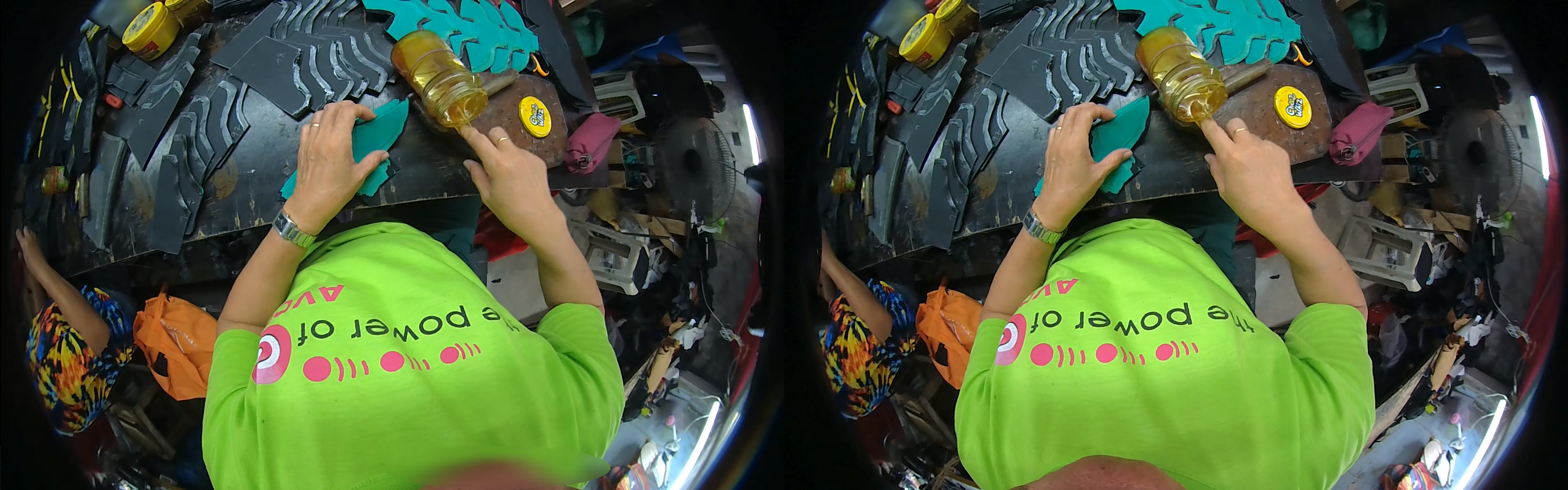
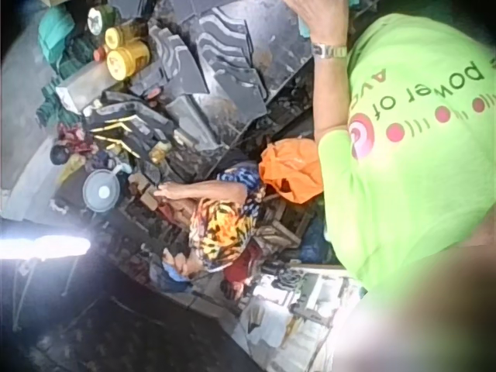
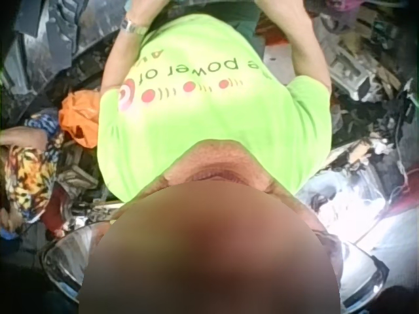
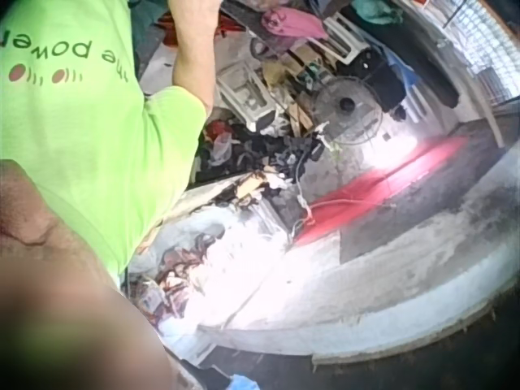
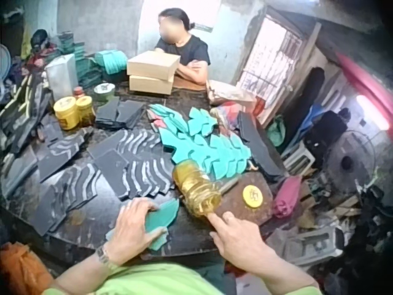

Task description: The person repeatedly picks teal and black foam cutouts from a table, applies a viscous substance from a jar to the edges, and places them back. The person also closes the jar and sorts through the foam pieces.

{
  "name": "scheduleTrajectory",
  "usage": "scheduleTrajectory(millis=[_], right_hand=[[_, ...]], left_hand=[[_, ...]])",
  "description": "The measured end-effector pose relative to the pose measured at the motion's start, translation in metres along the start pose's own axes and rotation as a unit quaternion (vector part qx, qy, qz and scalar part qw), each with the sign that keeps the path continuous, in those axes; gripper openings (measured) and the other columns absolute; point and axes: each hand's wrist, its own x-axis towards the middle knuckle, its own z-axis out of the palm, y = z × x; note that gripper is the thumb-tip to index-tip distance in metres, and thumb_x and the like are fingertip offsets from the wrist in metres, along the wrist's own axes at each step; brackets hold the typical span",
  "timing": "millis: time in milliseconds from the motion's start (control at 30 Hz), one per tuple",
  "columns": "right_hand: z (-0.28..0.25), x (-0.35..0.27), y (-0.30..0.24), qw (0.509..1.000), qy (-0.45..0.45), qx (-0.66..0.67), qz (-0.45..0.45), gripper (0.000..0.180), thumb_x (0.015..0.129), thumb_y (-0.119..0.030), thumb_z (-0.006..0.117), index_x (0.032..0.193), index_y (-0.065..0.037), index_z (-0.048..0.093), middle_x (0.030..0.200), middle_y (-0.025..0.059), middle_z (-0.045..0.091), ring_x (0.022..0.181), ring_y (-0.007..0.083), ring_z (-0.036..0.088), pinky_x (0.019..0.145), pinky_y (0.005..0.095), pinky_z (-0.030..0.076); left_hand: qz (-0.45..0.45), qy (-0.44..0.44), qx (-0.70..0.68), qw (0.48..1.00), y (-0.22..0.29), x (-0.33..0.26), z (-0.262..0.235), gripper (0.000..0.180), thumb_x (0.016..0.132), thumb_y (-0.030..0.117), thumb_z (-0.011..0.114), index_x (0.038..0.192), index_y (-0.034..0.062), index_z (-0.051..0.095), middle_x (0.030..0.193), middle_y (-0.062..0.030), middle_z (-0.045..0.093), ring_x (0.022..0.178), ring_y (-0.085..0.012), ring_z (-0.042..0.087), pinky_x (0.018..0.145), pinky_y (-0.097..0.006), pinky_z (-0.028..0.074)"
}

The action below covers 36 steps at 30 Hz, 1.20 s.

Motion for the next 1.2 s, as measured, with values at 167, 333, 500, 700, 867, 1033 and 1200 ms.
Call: scheduleTrajectory(millis=[167,333,500,700,867,1033,1200], right_hand=[[-0.056,0.008,0.003,0.977,0.121,0.171,-0.046,0.038,0.088,-0.006,0.070,0.126,-0.012,0.066,0.095,0.0100,0.067,0.076,0.0238,0.066,0.069,0.0349,0.054],[-0.063,0.014,-0.020,0.789,0.360,0.489,-0.086,0.054,0.094,0.007,0.062,0.145,-0.004,0.050,0.105,0.0049,0.064,0.086,0.0080,0.057,0.074,0.0226,0.048],[-0.021,0.039,-0.041,0.816,0.202,0.523,-0.140,0.047,0.087,0.014,0.058,0.130,-0.004,0.065,0.128,0.0057,0.053,0.097,0.0105,0.057,0.084,0.0246,0.048],[0.007,0.053,-0.055,0.849,0.179,0.486,-0.105,0.059,0.083,0.015,0.055,0.133,-0.014,0.068,0.130,0.0068,0.052,0.099,0.0137,0.058,0.080,0.0250,0.048],[0.011,0.057,-0.059,0.857,0.176,0.473,-0.109,0.059,0.083,0.014,0.055,0.135,-0.013,0.067,0.128,0.0069,0.053,0.097,0.0135,0.058,0.078,0.0246,0.049],[0.015,0.054,-0.059,0.860,0.193,0.460,-0.110,0.060,0.083,0.016,0.055,0.134,-0.011,0.067,0.126,0.0069,0.054,0.094,0.0131,0.059,0.077,0.0252,0.051],[0.023,0.047,-0.059,0.857,0.231,0.442,-0.127,0.058,0.082,0.020,0.057,0.131,-0.009,0.068,0.125,0.0090,0.054,0.096,0.0144,0.061,0.082,0.0275,0.053]], left_hand=[[-0.002,0.004,-0.084,0.996,0.002,0.003,-0.004,0.036,0.079,0.012,0.082,0.110,0.0043,0.065,0.099,-0.0100,0.069,0.094,-0.0289,0.066,0.093,-0.040,0.046],[-0.082,0.012,-0.304,0.949,0.002,0.011,-0.025,0.033,0.092,0.010,0.073,0.122,-0.0031,0.067,0.101,-0.0068,0.070,0.091,-0.0123,0.067,0.078,-0.028,0.055],[-0.155,-0.047,-0.502,0.849,0.011,0.008,-0.043,0.032,0.097,0.012,0.070,0.124,-0.0049,0.066,0.107,-0.0040,0.071,0.092,-0.0070,0.065,0.080,-0.024,0.055],[-0.136,-0.059,-0.541,0.828,0.020,0.000,-0.045,0.035,0.098,0.013,0.069,0.129,-0.0039,0.064,0.114,-0.0053,0.071,0.096,-0.0083,0.065,0.082,-0.024,0.056],[-0.122,-0.052,-0.533,0.836,0.017,-0.002,-0.045,0.037,0.098,0.012,0.069,0.132,-0.0033,0.063,0.116,-0.0058,0.070,0.099,-0.0089,0.065,0.084,-0.025,0.056],[-0.129,-0.044,-0.546,0.826,0.018,-0.002,-0.046,0.038,0.099,0.012,0.068,0.134,-0.0026,0.062,0.116,-0.0059,0.070,0.100,-0.0091,0.065,0.085,-0.025,0.056],[-0.176,-0.077,-0.593,0.782,0.021,-0.002,-0.050,0.038,0.101,0.016,0.066,0.134,-0.0024,0.062,0.114,-0.0052,0.071,0.096,-0.0081,0.066,0.081,-0.024,0.057]])
